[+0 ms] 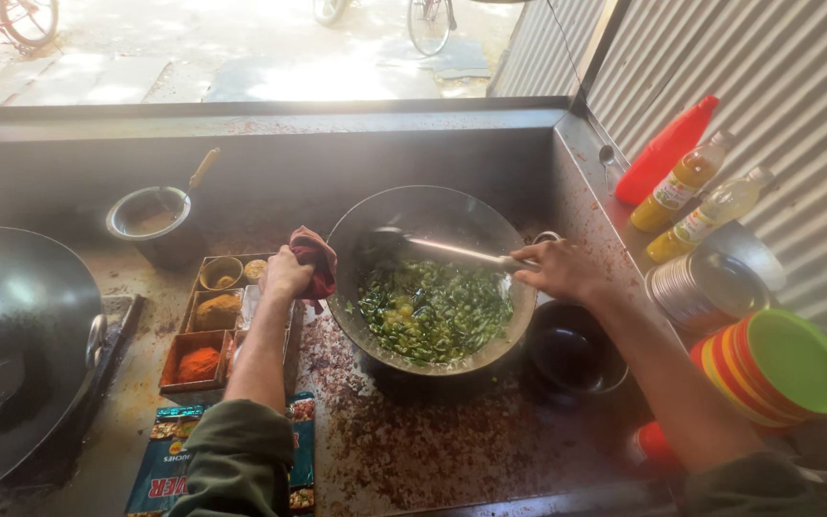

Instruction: The person stir-fries green vegetables in a large wok using a spatula, adding a scoop of paste from a jar and pouring liquid from a bottle while stirring continuously.

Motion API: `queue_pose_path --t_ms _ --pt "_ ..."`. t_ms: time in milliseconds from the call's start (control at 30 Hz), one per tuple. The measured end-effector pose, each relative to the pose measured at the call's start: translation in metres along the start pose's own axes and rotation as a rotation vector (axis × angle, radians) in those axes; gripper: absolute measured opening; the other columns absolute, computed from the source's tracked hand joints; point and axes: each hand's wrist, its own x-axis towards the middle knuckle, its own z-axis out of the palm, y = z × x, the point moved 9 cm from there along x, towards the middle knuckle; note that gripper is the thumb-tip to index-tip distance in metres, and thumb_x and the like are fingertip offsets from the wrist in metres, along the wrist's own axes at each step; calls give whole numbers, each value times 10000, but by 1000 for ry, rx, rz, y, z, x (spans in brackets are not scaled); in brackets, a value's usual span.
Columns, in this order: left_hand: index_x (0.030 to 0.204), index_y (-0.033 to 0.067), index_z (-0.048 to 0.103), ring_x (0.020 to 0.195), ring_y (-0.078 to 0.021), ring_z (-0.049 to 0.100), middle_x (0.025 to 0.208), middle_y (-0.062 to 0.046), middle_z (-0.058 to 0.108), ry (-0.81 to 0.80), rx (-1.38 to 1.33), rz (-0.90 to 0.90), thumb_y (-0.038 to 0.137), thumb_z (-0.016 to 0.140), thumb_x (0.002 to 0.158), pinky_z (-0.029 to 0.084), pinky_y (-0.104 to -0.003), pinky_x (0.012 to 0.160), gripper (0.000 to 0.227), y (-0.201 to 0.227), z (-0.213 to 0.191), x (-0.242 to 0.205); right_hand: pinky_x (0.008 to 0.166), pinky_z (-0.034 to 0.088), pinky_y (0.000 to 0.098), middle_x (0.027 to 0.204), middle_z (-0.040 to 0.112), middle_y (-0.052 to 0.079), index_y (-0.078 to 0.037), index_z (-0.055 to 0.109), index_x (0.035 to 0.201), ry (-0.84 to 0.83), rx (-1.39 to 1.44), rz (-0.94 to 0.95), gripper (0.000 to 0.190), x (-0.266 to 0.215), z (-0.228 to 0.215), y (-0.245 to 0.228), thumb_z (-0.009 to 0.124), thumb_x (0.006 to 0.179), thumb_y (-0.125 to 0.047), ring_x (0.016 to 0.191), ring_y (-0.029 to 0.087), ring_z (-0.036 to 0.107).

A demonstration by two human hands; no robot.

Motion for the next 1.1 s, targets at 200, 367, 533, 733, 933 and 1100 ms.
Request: queue_pose_path --t_ms 200,367,533,733,933,1100 --pt "1311 60 602 1114 -341 730 1213 -215 715 2 -189 7 297 781 794 582 -438 966 597 -8 13 14 792 610 340 1148 708 -17 -430 679 1338 -22 -185 -276 537 -106 -16 -54 720 875 -161 905 172 729" --pt "1274 28 609 1095 -385 692 1187 -242 702 80 -51 49 299 807 800 556 -470 945 580 2 1 4 706 596 385 1095 741 -66 -438 687 1283 95 -305 -198 672 -186 -67 -36 672 739 -43 914 194 724" --pt "1229 3 618 1016 -372 739 1123 -228 742 61 168 131 326 765 831 585 -453 908 533 20 -10 -18 861 568 407 965 712 -88 -497 649 1380 -36 -551 -62 663 -235 -100 6 703 776 -230 934 182 719" --pt "1280 25 572 1005 -342 753 1125 -199 750 28 222 128 346 724 873 594 -450 886 540 25 -14 -28 688 600 435 1165 666 7 -366 664 1265 211 -372 -30 433 -171 4 -25 667 856 -224 829 278 726" --pt "1319 47 527 1127 -344 697 1215 -183 709 -10 249 105 362 747 869 546 -474 964 592 26 -15 -28 738 611 377 911 785 44 -285 800 1139 369 71 -4 333 -89 -27 16 789 811 -236 738 199 748" --pt "1326 70 521 1156 -360 682 1258 -180 691 2 218 95 359 751 856 554 -468 972 598 23 -13 -27 703 594 354 865 788 38 -129 800 1187 35 127 489 535 -82 -91 137 791 830 -527 658 205 758"
